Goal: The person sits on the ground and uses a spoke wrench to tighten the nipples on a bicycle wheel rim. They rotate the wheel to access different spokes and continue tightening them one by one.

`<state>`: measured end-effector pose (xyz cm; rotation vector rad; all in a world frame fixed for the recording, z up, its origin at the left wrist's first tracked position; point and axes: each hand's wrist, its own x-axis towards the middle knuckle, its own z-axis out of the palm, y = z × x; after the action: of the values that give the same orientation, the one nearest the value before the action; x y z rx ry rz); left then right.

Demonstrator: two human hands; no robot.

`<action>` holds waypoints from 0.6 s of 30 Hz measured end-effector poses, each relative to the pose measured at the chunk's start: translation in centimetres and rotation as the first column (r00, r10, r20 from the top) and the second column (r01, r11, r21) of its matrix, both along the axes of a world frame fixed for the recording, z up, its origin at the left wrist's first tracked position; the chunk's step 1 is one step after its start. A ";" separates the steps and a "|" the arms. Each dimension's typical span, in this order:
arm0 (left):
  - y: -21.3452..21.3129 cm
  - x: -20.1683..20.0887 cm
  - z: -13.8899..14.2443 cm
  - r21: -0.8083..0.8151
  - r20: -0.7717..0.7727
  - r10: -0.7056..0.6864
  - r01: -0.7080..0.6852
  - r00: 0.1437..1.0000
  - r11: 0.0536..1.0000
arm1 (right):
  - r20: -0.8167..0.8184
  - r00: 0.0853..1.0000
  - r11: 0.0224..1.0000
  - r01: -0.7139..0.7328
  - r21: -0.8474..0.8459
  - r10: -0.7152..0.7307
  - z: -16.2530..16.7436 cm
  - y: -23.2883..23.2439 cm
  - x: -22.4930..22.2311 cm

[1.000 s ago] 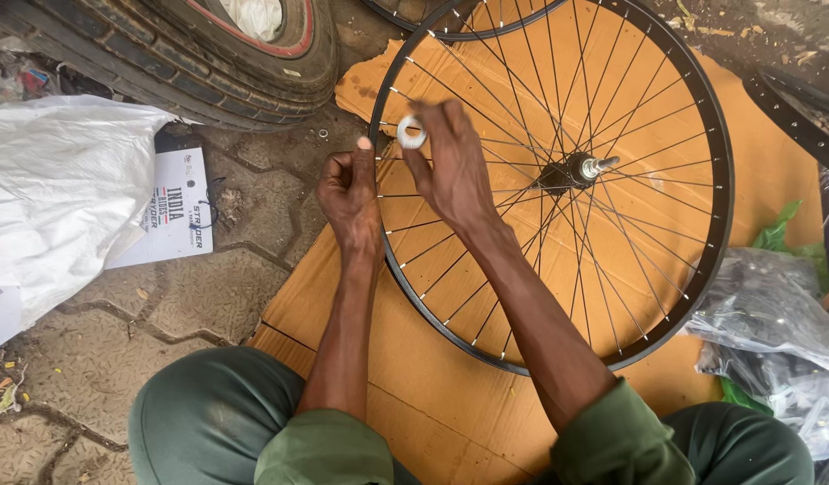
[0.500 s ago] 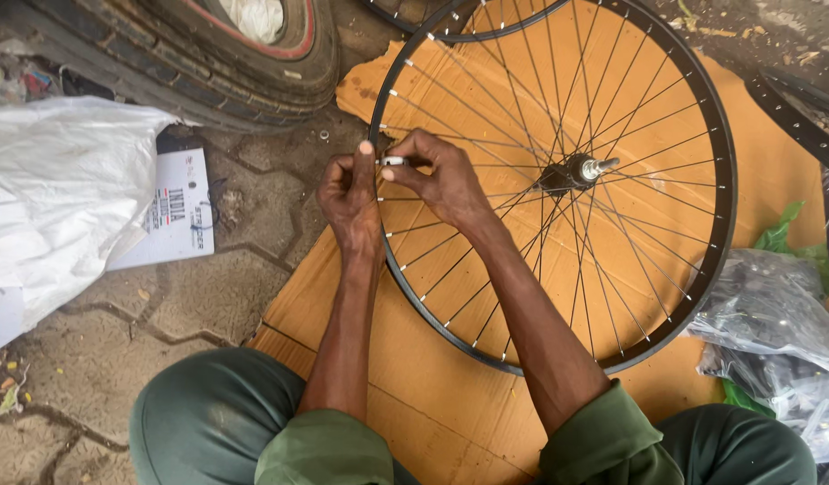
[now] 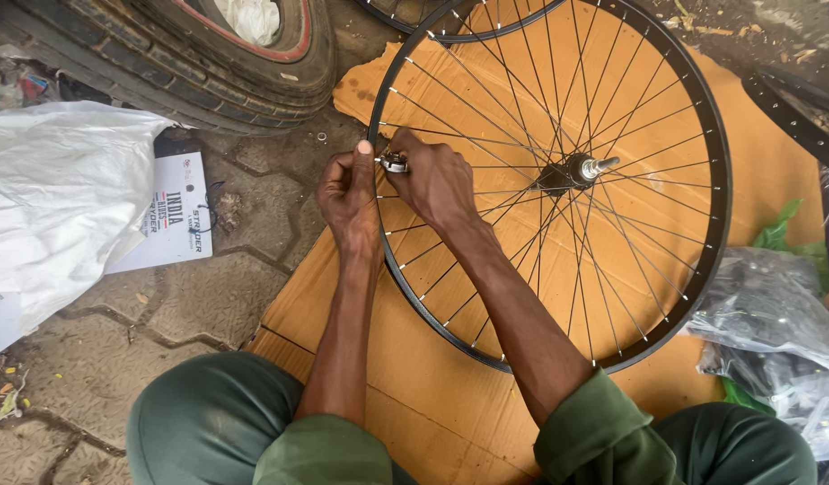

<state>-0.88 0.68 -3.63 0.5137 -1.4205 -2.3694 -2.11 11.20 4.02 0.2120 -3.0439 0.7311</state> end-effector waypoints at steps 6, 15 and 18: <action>-0.2 -0.1 -0.4 0.000 -0.053 -0.011 0.011 0.999 1.000 | 0.157 0.967 0.901 -0.121 -0.415 0.202 -0.4 2.4 -0.4; -0.2 0.2 -0.2 -0.004 -0.056 -0.016 0.016 0.998 1.000 | 0.108 0.993 0.992 -0.033 -0.119 0.046 -1.6 1.8 -0.6; -0.3 0.1 -0.2 0.003 -0.033 -0.018 0.018 0.999 1.000 | 0.078 0.996 0.997 -0.045 0.066 0.039 -1.3 0.7 -1.0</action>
<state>-0.76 0.35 -3.83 0.4625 -1.4125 -2.3837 -3.14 11.86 2.73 0.2553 -3.1495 0.6531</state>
